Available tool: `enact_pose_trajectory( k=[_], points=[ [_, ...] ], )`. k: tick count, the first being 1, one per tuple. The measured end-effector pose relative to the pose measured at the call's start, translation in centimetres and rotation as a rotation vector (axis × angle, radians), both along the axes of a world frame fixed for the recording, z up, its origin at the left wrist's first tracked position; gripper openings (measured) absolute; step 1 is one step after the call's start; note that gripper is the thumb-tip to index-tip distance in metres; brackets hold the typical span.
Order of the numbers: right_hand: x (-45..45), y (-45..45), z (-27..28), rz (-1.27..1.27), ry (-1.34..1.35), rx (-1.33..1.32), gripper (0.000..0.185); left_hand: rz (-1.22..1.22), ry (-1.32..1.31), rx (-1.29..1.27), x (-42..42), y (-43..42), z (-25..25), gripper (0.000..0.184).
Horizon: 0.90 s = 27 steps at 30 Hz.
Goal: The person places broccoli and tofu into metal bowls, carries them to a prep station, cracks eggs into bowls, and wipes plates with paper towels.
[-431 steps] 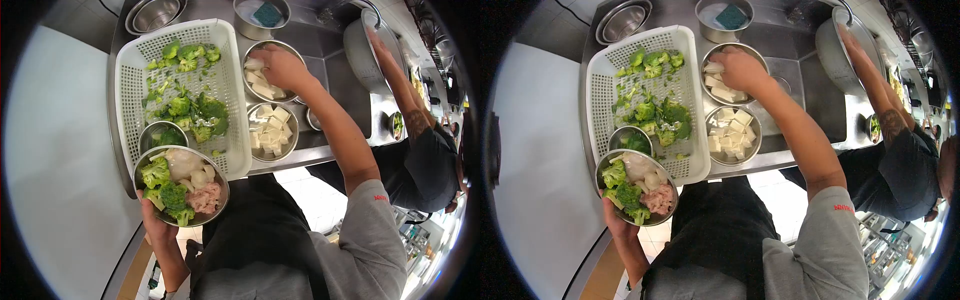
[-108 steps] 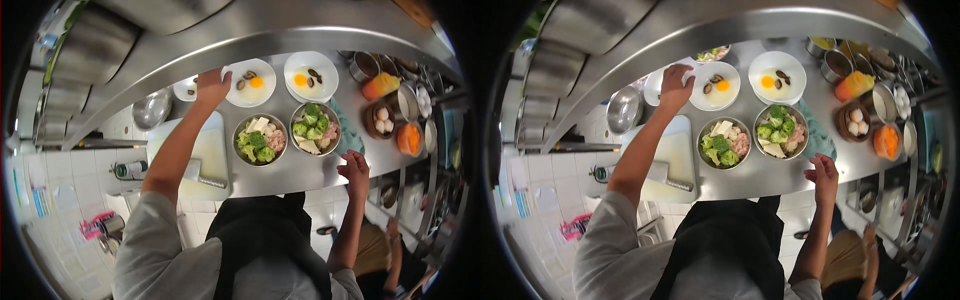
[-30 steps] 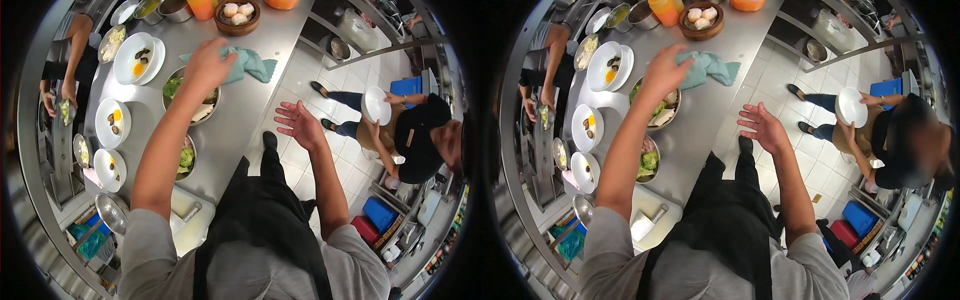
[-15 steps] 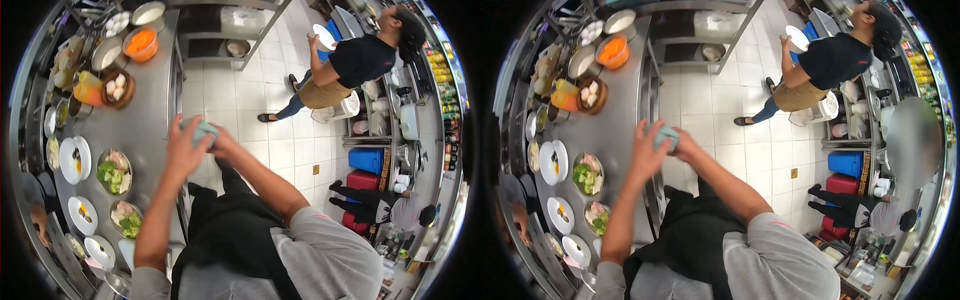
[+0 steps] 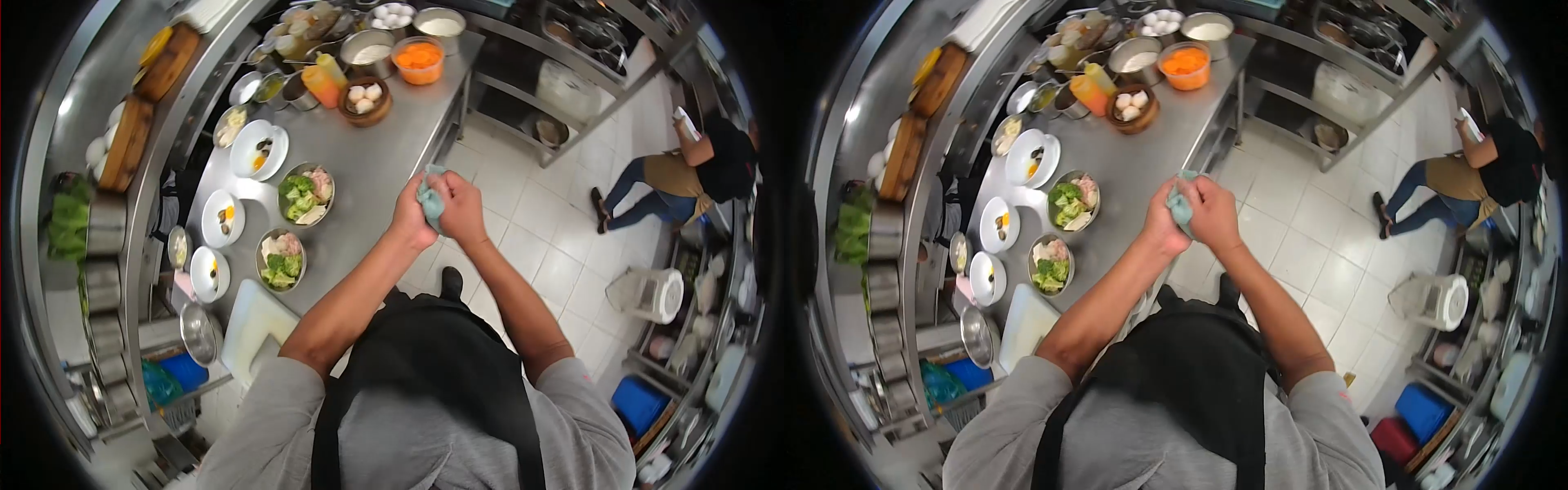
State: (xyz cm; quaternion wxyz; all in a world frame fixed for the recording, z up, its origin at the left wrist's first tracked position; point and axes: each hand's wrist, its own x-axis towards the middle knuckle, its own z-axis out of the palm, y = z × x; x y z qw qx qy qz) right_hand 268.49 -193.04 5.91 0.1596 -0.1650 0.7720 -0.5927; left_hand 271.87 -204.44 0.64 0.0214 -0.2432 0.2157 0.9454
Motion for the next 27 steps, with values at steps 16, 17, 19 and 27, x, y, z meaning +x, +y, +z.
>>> enact_pose_trajectory(
  k=[16, 17, 19, 27],
  points=[
    [-12.5, -15.8, -5.7, 0.015, 0.502, 0.381, 0.043, -0.325, 0.063, -0.325, 9.3, -11.8, 6.1, 0.080],
    [-13.3, -16.6, -7.6, 0.051, 0.527, 0.446, 0.044, -0.335, 0.050, -0.360, 10.4, -12.8, 4.9, 0.079],
    [-11.8, -18.4, -10.3, 0.052, 0.639, 0.699, 0.046, -0.357, 0.018, -0.385, 11.1, -14.5, 4.1, 0.076],
    [-4.2, -19.6, -12.0, 0.508, 0.808, 0.319, 0.023, -0.061, -0.135, -0.443, 9.1, -23.9, 3.8, 0.058]
  ],
)
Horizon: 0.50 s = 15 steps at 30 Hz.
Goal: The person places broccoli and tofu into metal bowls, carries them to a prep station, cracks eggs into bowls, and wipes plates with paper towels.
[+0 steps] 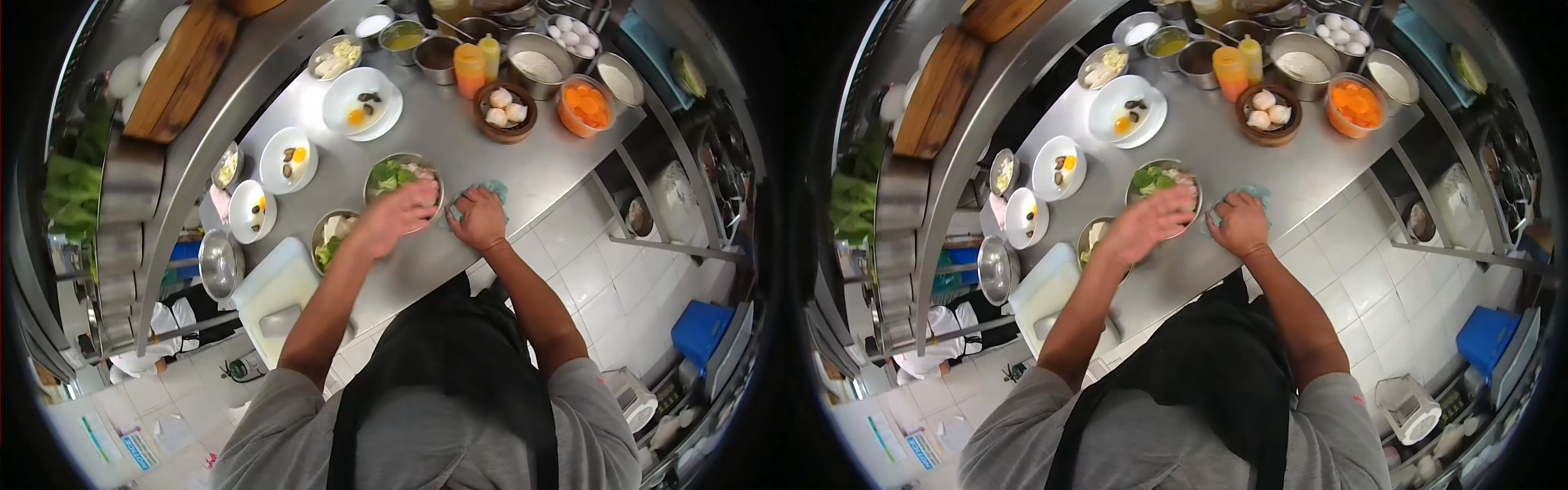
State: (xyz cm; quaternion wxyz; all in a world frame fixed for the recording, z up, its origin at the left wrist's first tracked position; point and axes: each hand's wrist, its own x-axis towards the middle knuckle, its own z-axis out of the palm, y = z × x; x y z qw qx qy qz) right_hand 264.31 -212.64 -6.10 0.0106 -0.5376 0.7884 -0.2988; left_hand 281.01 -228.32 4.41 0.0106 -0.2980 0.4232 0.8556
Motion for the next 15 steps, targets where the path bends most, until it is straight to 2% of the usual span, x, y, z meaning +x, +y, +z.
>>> enact_pose_trajectory(
  k=[3, 6, 9, 11, 13, 15],
  points=[
    [-3.5, 0.9, -1.0, 0.107, 0.004, 0.055, 0.020, 0.128, 0.011, -0.131, -1.7, -2.7, 1.5, 0.057],
    [-8.9, 2.5, -0.8, -0.016, -0.060, 0.150, 0.018, 0.107, -0.027, -0.189, -3.6, -1.6, 2.4, 0.055],
    [-14.4, 3.3, -0.9, -0.197, -0.078, 0.099, 0.017, -0.012, -0.118, -0.248, -6.5, 2.1, 2.5, 0.052],
    [-15.2, 3.4, -3.1, -0.211, 0.038, -0.121, 0.022, -0.100, -0.168, -0.270, -9.3, 5.9, 2.0, 0.050],
    [-14.8, 3.4, -2.7, -0.175, -0.158, 0.067, 0.039, -0.091, -0.249, -0.364, -12.1, 8.5, 1.1, 0.044],
    [-14.0, 3.3, -3.2, -0.191, -0.029, 0.086, 0.049, -0.088, -0.333, -0.510, -14.1, 11.1, -0.4, 0.041]
  ],
)
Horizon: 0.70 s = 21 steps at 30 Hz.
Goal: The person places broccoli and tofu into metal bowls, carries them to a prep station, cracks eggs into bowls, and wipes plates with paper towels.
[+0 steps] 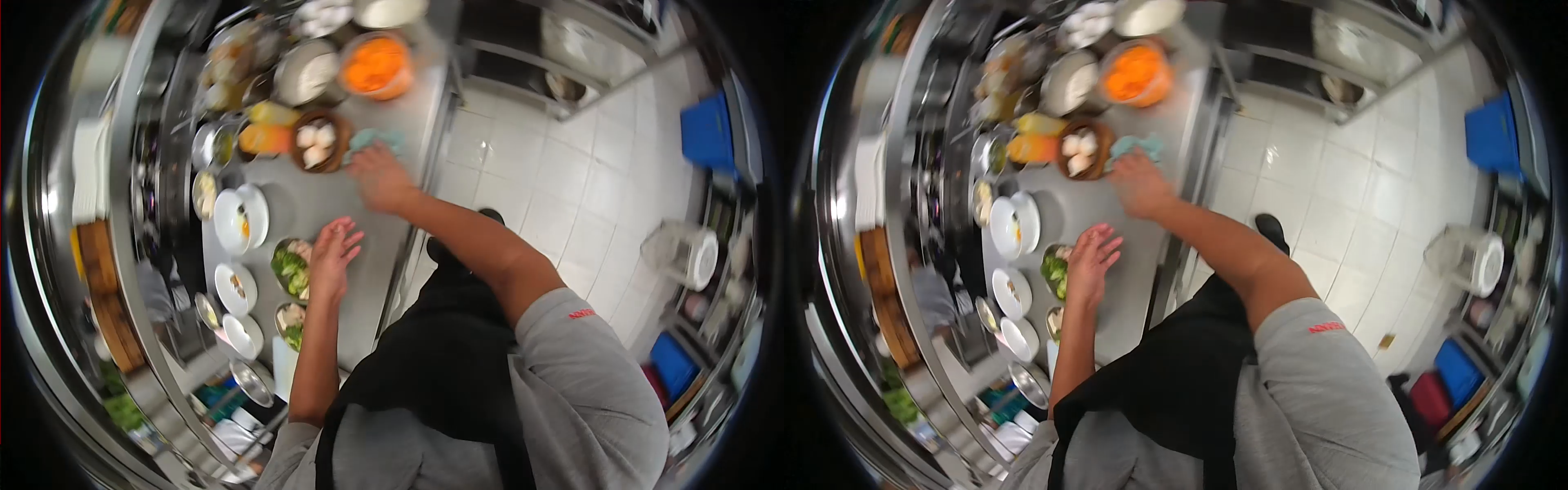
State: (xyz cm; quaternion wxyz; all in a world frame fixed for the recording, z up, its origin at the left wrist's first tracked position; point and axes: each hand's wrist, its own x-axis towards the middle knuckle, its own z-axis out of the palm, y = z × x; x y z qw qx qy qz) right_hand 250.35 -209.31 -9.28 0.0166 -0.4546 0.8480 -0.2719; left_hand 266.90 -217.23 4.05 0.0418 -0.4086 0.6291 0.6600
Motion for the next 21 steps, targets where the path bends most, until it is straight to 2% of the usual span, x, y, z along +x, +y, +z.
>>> enact_pose_trajectory(
  k=[3, 4, 6, 7, 9, 11, 12, 13, 14, 16, 19, 21],
  points=[
    [0.7, 1.9, 1.0, 0.035, -0.120, -0.185, 0.055, -0.076, 0.013, -0.085, -0.2, 1.5, -3.6, 0.035],
    [-0.1, 3.2, 1.9, 0.034, -0.205, -0.257, 0.055, -0.202, 0.028, -0.084, -0.5, 2.7, -4.1, 0.036],
    [-2.4, 7.0, 2.5, -0.132, -0.238, -0.490, 0.052, -0.425, 0.047, -0.076, -0.2, 5.3, -5.4, 0.039],
    [-3.7, 8.6, 2.5, -0.205, -0.249, -0.604, 0.051, -0.496, -0.083, -0.069, -0.5, 6.9, -6.2, 0.040],
    [-6.3, 14.6, -0.5, -0.522, -0.417, -0.678, 0.044, -0.563, -0.232, 0.013, -0.4, 9.9, -9.5, 0.042],
    [-7.2, 18.9, -8.5, -0.865, -0.517, -0.602, 0.043, -0.583, -0.355, 0.095, 0.2, 12.1, -12.6, 0.044],
    [-7.5, 22.1, -11.6, -0.938, -0.655, -0.485, 0.047, -0.577, -0.398, 0.137, 0.6, 12.8, -14.2, 0.045],
    [-6.7, 24.1, -16.9, -1.063, -0.743, -0.319, 0.050, -0.573, -0.431, 0.179, 0.8, 13.3, -15.7, 0.047],
    [-6.0, 26.6, -19.0, -1.096, -0.854, -0.156, 0.053, -0.557, -0.482, 0.183, 0.9, 13.7, -16.8, 0.050],
    [-3.4, 29.6, -25.1, -1.135, -0.915, -0.112, 0.056, -0.519, -0.584, 0.191, 1.4, 14.0, -18.5, 0.058],
    [-0.6, 30.5, -28.0, -1.160, -1.060, -0.054, 0.055, -0.224, -0.669, 0.374, 3.7, 12.3, -22.1, 0.062],
    [0.9, 29.3, -30.2, -1.104, -1.146, -0.080, 0.054, -0.095, -0.731, 0.381, 5.1, 11.4, -24.1, 0.063]
  ],
)
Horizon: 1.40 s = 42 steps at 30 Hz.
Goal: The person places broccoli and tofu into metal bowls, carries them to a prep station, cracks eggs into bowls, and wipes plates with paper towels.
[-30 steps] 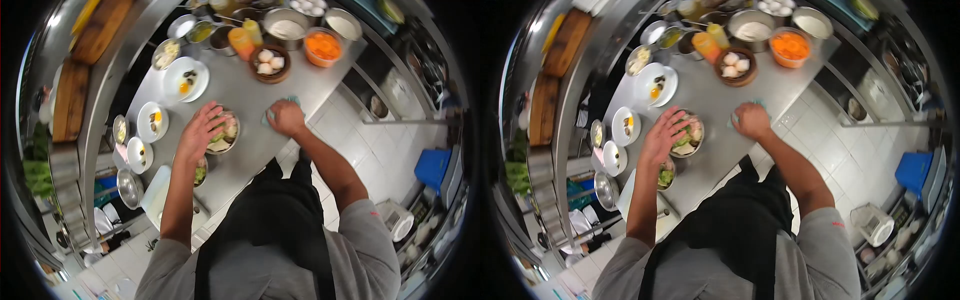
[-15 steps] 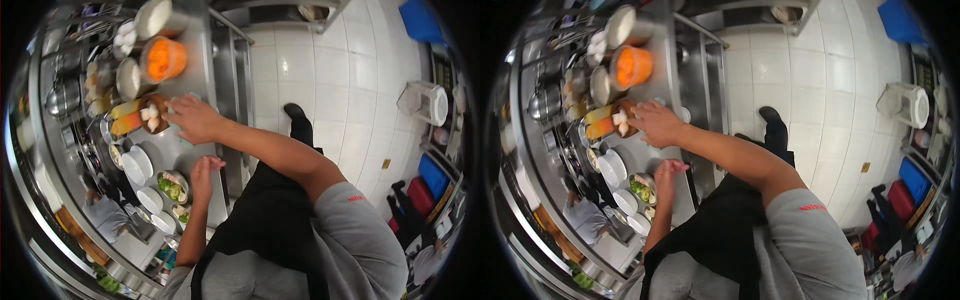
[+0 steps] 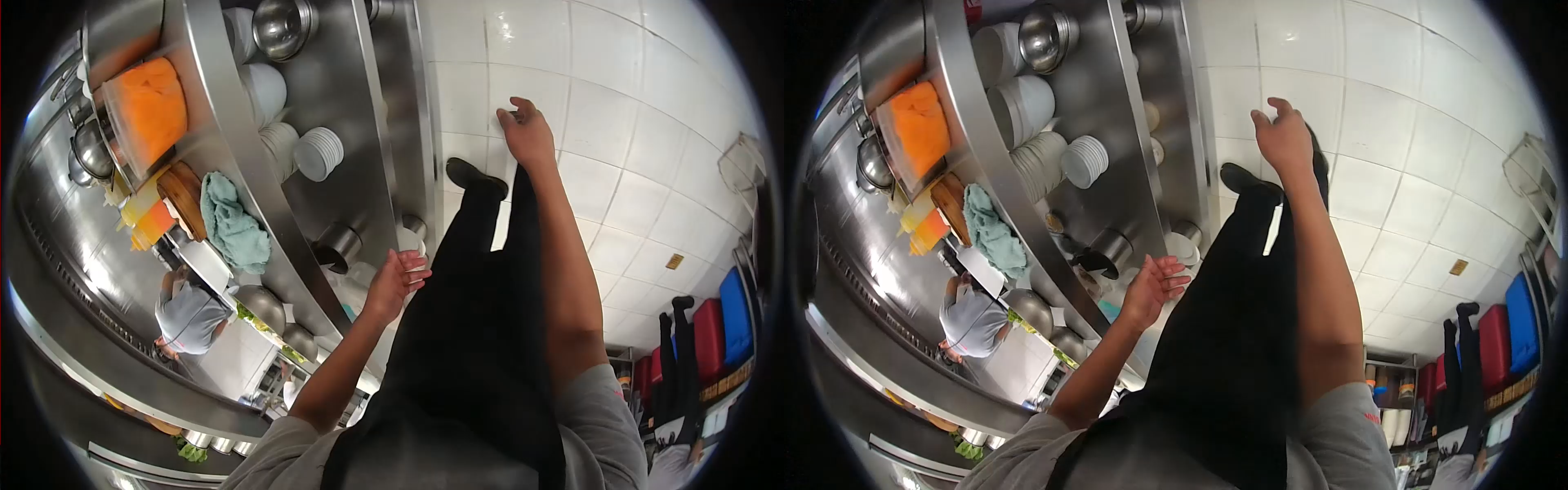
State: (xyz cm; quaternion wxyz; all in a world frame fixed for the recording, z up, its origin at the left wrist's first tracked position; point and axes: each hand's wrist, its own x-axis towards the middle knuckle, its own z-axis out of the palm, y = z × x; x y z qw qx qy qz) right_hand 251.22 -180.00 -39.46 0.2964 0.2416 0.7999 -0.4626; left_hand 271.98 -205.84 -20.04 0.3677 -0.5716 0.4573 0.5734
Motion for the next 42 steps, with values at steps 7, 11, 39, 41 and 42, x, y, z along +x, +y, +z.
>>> enact_pose_trajectory(
  k=[7, 11, 39, 41, 42],
  points=[
    [-0.2, -7.4, -1.3, 0.111, -0.010, -0.156, 0.047, 0.164, -0.142, -0.057, 4.9, -2.1, -2.7, 0.070],
    [-3.4, -14.7, 0.7, 0.183, 0.142, -0.228, 0.042, 0.164, -0.117, -0.064, 8.2, -2.5, -2.4, 0.067],
    [-19.0, -12.9, 6.9, 0.700, 0.844, 0.350, 0.042, 0.707, 0.423, -0.126, -11.6, 2.1, -15.5, 0.042],
    [-19.0, -12.8, 7.1, 0.710, 0.853, 0.357, 0.042, 0.718, 0.422, -0.120, -11.9, 1.9, -15.7, 0.043],
    [-19.2, -12.7, 7.2, 0.716, 0.858, 0.354, 0.042, 0.725, 0.423, -0.118, -12.2, 1.9, -15.8, 0.043]
  ],
)
